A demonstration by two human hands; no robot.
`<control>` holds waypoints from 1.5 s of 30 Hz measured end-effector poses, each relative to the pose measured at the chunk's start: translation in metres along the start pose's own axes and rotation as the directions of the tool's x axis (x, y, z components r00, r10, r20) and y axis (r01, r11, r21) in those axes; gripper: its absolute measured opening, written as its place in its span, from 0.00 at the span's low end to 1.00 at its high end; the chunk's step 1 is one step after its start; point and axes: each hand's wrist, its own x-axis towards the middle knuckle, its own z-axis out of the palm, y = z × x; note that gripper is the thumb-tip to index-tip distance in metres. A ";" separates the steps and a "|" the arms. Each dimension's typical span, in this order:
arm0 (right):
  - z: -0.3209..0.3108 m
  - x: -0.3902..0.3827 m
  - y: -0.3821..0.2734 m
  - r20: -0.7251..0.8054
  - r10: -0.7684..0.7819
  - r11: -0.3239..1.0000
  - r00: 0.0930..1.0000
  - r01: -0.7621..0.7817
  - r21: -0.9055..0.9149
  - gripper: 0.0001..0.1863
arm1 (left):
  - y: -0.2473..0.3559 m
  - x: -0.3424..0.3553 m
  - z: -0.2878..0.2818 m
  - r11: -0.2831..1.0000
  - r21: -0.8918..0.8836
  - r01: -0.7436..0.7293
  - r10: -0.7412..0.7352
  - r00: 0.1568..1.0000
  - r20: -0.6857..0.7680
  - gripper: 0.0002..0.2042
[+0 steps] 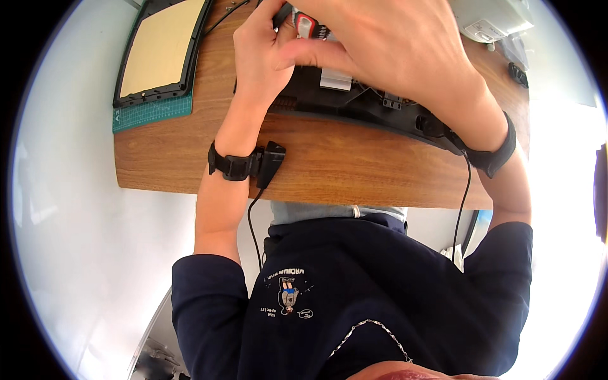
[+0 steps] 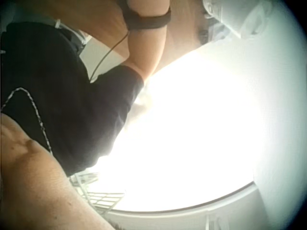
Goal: The person uses a screwdriver to remove screws from a disassembled electronic device on a wooden table. They manipulate internal components including a copper coil and circuit board, then reattach a plastic cover.
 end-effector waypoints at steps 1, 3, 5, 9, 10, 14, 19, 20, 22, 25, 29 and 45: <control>-0.003 -0.001 -0.002 0.041 0.028 0.999 0.999 -0.026 -0.036 0.10 | 0.001 0.002 0.004 0.996 -0.087 -0.021 0.022 1.000 0.008 0.14; 0.002 -0.005 0.001 -0.155 -0.062 0.997 0.986 0.069 0.040 0.10 | -0.002 0.007 0.002 0.987 0.133 -0.092 0.092 0.996 0.004 0.13; 0.023 -0.004 0.005 -0.482 -0.137 0.962 0.865 0.232 0.143 0.11 | 0.003 0.006 0.000 0.983 0.175 -0.051 0.049 0.999 0.013 0.12; 0.010 -0.009 0.009 -0.313 -0.149 0.963 0.938 0.209 0.169 0.11 | 0.008 0.006 -0.006 0.979 0.182 0.095 -0.095 0.995 -0.005 0.14; 0.003 -0.011 0.006 -0.167 -0.108 0.984 0.980 0.129 0.120 0.12 | 0.009 0.006 -0.005 0.978 0.191 0.079 -0.076 0.997 -0.025 0.14; -0.003 -0.015 -0.005 -0.055 0.001 0.998 0.998 0.002 0.056 0.15 | 0.019 0.008 0.004 0.965 0.252 0.066 -0.058 0.998 -0.037 0.14; 0.011 -0.014 -0.005 -0.286 -0.046 0.935 0.957 0.142 0.326 0.16 | 0.015 0.008 -0.002 0.957 0.290 -0.020 0.026 1.000 -0.016 0.14; 0.003 -0.014 -0.008 -0.198 -0.039 0.971 0.979 0.084 0.226 0.17 | 0.018 0.008 -0.001 0.947 0.320 -0.016 0.026 0.999 -0.026 0.13; 0.001 -0.015 -0.005 -0.123 -0.039 0.993 0.992 0.052 0.104 0.18 | 0.025 0.009 0.003 0.955 0.289 0.060 -0.048 0.998 -0.049 0.13; 0.006 -0.013 -0.007 -0.148 0.005 0.987 0.989 0.019 0.162 0.19 | 0.032 0.009 0.002 0.948 0.287 0.136 -0.126 0.990 -0.056 0.13; -0.003 -0.013 -0.019 -0.092 0.133 0.974 0.987 -0.113 0.197 0.20 | 0.027 0.009 0.000 0.953 0.292 0.079 -0.065 0.996 -0.057 0.13; -0.028 -0.008 -0.022 0.050 0.225 0.925 0.973 -0.229 0.303 0.18 | 0.022 0.011 -0.003 0.913 0.406 -0.033 0.050 0.998 -0.031 0.13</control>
